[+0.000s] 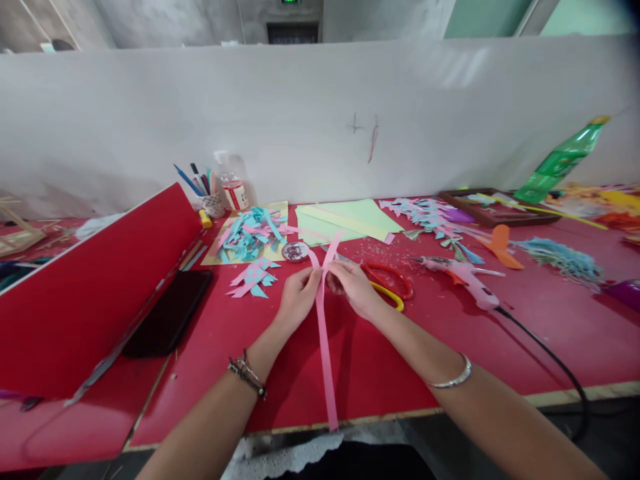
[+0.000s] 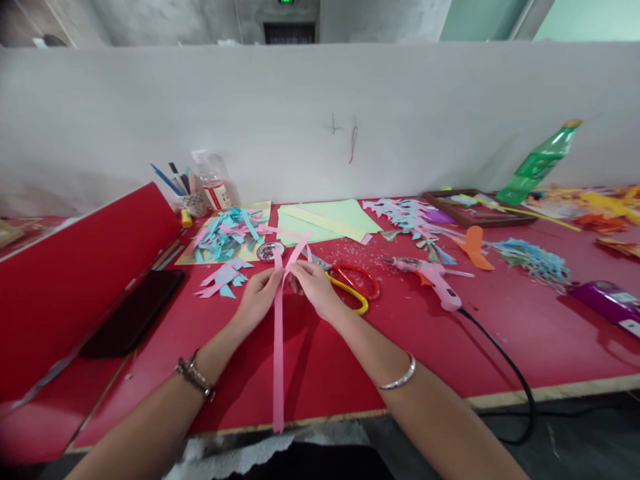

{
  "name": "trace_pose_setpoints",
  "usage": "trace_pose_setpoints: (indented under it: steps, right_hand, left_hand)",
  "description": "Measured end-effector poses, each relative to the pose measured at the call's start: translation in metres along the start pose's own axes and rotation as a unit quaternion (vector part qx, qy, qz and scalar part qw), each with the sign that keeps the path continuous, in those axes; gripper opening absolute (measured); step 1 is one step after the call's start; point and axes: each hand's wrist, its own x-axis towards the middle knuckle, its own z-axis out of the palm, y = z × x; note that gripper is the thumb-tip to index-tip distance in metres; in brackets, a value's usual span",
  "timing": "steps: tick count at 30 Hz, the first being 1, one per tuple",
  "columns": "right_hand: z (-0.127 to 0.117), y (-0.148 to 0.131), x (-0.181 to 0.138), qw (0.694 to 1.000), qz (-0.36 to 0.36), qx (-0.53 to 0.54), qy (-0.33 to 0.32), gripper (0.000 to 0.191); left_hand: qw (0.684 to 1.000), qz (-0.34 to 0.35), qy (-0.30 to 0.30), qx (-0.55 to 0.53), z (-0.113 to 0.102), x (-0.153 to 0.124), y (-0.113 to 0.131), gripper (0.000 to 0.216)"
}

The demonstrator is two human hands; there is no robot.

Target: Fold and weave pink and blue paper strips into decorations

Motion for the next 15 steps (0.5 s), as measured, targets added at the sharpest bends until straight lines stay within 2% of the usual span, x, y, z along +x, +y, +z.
trace_pose_setpoints:
  steps: [6, 12, 15]
  right_hand:
    - [-0.0003, -0.0003, -0.0017, 0.998, -0.004, -0.043, -0.052, 0.028]
    - [-0.0007, 0.0012, -0.0009, 0.998, 0.002, -0.033, -0.05, 0.025]
    - [-0.0006, 0.0019, 0.001, 1.0, 0.003, -0.012, -0.011, 0.024]
  left_hand:
    - [1.0, 0.011, -0.015, 0.011, -0.0016, -0.0027, 0.0011, 0.038]
    - [0.998, -0.002, 0.049, 0.026, -0.002, -0.0018, 0.0016, 0.036]
    - [1.0, 0.004, -0.004, 0.0, -0.0005, -0.0005, 0.0016, 0.037]
